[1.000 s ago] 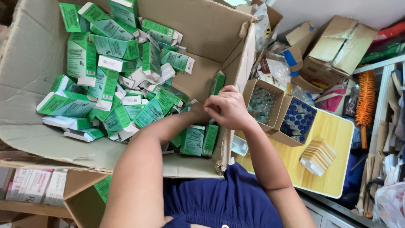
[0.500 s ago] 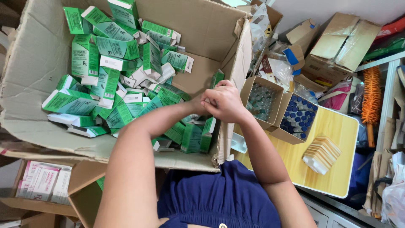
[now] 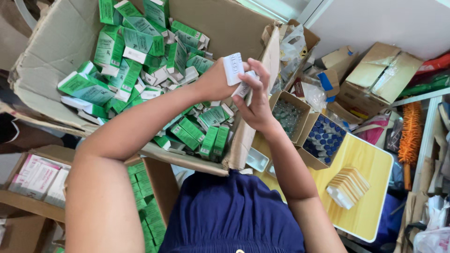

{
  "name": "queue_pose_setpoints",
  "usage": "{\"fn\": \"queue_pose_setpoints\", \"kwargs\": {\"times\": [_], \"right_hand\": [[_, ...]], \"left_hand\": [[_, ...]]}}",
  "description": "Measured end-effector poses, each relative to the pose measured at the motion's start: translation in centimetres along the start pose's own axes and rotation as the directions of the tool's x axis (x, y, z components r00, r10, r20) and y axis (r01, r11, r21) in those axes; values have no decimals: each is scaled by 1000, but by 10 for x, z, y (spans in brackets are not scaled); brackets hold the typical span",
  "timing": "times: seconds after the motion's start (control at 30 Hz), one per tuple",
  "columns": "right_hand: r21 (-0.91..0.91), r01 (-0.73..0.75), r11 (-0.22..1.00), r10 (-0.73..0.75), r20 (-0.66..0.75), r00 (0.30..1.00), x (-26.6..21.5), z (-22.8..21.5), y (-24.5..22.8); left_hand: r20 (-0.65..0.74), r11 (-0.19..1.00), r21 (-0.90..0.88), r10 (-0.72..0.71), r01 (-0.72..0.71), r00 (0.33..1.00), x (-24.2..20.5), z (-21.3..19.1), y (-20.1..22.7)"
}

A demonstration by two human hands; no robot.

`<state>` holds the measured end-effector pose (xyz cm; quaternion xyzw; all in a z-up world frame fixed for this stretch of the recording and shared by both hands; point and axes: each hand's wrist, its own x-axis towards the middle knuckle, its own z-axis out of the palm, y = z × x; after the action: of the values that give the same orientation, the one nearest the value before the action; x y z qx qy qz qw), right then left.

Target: The person arranges small green boxes into a larger cardboard box, then transfers loose green boxes from a pile into the same box. The person also handles small white plastic containers, placing them on a table and into a larger box.

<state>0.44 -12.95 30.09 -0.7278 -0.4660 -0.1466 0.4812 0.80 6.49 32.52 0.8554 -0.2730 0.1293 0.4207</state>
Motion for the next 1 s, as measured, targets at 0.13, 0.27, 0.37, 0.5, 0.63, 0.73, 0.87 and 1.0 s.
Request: {"fn": "queue_pose_setpoints", "kwargs": {"times": [0.13, 0.27, 0.37, 0.5, 0.63, 0.73, 0.87, 1.0], "right_hand": [[39, 139, 990, -134, -95, 986, -31, -51, -14], [21, 136, 990, -130, -188, 974, -102, -104, -27], [-37, -12, 999, 5, -196, 981, -174, -132, -30], [-15, -344, 939, 340, -108, 934, -283, -153, -14], [272, -761, 590, 768, 105, 632, -392, -154, 17], [468, -871, 146, 932, 229, 279, -454, -148, 51], [590, -807, -30, 991, 126, 55, -499, -151, 91], [733, -675, -84, 994, 109, -5, -515, -167, 111]], "left_hand": [[-79, 1000, -4, 3, -3, 997, 12, 30, 86], [-108, 962, -270, -65, 34, 992, 0, 117, 139], [-33, 830, -538, -193, 145, 981, -16, 218, 144], [244, 732, -502, -392, 461, 887, -40, 380, 101], [761, 258, -391, -449, 883, 468, -88, 511, 54], [895, -6, -241, -388, 970, 220, -102, 573, 42], [838, -111, -180, -537, 977, 93, -84, 599, 38], [752, -137, -358, -629, 924, 198, -61, 593, 44]]}}
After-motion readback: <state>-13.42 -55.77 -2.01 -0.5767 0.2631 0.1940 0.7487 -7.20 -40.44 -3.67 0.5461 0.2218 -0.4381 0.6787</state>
